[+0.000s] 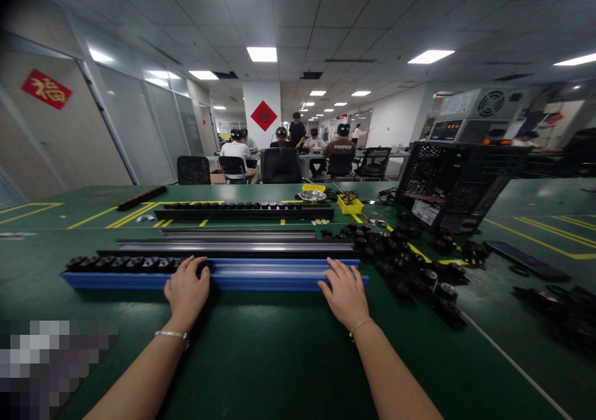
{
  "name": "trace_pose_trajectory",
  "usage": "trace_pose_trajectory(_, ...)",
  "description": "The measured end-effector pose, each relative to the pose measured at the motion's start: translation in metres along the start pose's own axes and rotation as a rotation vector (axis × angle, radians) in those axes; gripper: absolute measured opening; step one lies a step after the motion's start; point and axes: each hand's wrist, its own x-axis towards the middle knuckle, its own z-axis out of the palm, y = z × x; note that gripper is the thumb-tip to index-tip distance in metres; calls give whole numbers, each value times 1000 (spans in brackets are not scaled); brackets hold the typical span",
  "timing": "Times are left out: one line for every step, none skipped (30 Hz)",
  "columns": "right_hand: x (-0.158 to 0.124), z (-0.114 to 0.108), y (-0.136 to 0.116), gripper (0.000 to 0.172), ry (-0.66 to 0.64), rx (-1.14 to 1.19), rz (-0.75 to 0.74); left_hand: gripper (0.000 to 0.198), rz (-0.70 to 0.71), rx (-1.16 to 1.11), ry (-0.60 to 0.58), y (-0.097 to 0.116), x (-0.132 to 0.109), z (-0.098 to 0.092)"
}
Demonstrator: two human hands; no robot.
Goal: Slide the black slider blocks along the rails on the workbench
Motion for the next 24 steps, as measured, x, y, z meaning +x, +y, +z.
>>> trace_pose_trajectory(0, 0, 0, 32, -4, 1, 1, 32, -1, 1, -2, 0, 0, 0)
trace_pose_trajectory(0, -1, 0, 33, -8, 1, 3, 32, 0, 2, -2, 0, 0, 0)
trace_pose_trajectory(0, -1, -1, 33, -13, 0, 6, 32, 2, 2, 0, 0, 0, 0)
trace_pose_trajectory(0, -1, -1, 32, -15, 0, 9, 32, 4, 3, 4, 0, 0, 0)
trace_pose_trajectory(0, -1, -1, 32, -16, -1, 9, 32, 6, 3, 7, 0, -1, 0)
trace_pose_trajectory(0, 0, -1, 32, -14, -1, 8, 32, 8, 3, 10, 0, -1, 0)
trace_pose_trajectory(0, 0, -1, 31, -10, -2, 8, 32, 8, 2, 12, 0, -1, 1)
trace_pose_trajectory(0, 0, -1, 31, -5, -3, 7, 32, 7, 1, 14, 0, -1, 1)
trace_pose_trajectory(0, 0, -1, 30, 0, -3, 7, 32, 7, 1, 13, 0, -1, 1)
trace_pose_trajectory(0, 0, -1, 30, 3, -4, 7, 33, 6, 1, 12, 0, -1, 1)
trace_pose_trajectory(0, 0, -1, 30, 6, -3, 7, 33, 6, 2, 12, 0, -1, 1)
trace_pose_trajectory(0, 0, -1, 30, 7, -3, 6, 33, 5, 5, 12, 1, -1, 1)
trace_pose_trajectory(0, 0, -1, 30, 7, -1, 6, 33, 6, 8, 11, 1, -1, 0)
trace_pose_trajectory(0, 0, -1, 30, 7, 0, 6, 33, 6, 12, 10, 1, -1, 0)
trace_pose_trajectory(0, 0, -1, 30, 6, 0, 5, 33, 6, 14, 8, 2, -1, 0)
trace_pose_trajectory(0, -1, -1, 30, 5, 0, 5, 33, 8, 15, 6, 2, -2, 0)
trace_pose_trajectory(0, -1, -1, 30, 4, 0, 6, 33, 11, 15, 2, 2, -2, 0)
trace_pose_trajectory(0, -1, -1, 30, 3, -1, 6, 32, 15, 15, -1, 3, -2, 0)
trace_pose_trajectory(0, -1, -1, 31, 1, -2, 7, 32, 19, 14, -3, 3, -2, 0)
trace_pose_trajectory(0, 0, -1, 31, 0, -3, 7, 32, 23, 14, -4, 3, -2, 0)
trace_pose_trajectory(0, 0, -1, 31, 1, -3, 6, 32, 26, 14, -5, 2, -2, 0)
trace_pose_trajectory(0, 0, -1, 31, 2, -4, 4, 32, 27, 14, -5, 2, -2, 0)
trace_pose_trajectory(0, 0, -1, 31, 5, -4, 2, 32, 29, 12, -6, 2, -1, 1)
trace_pose_trajectory(0, 0, -1, 31, 6, -4, 1, 32, 31, 9, -6, 1, -1, 1)
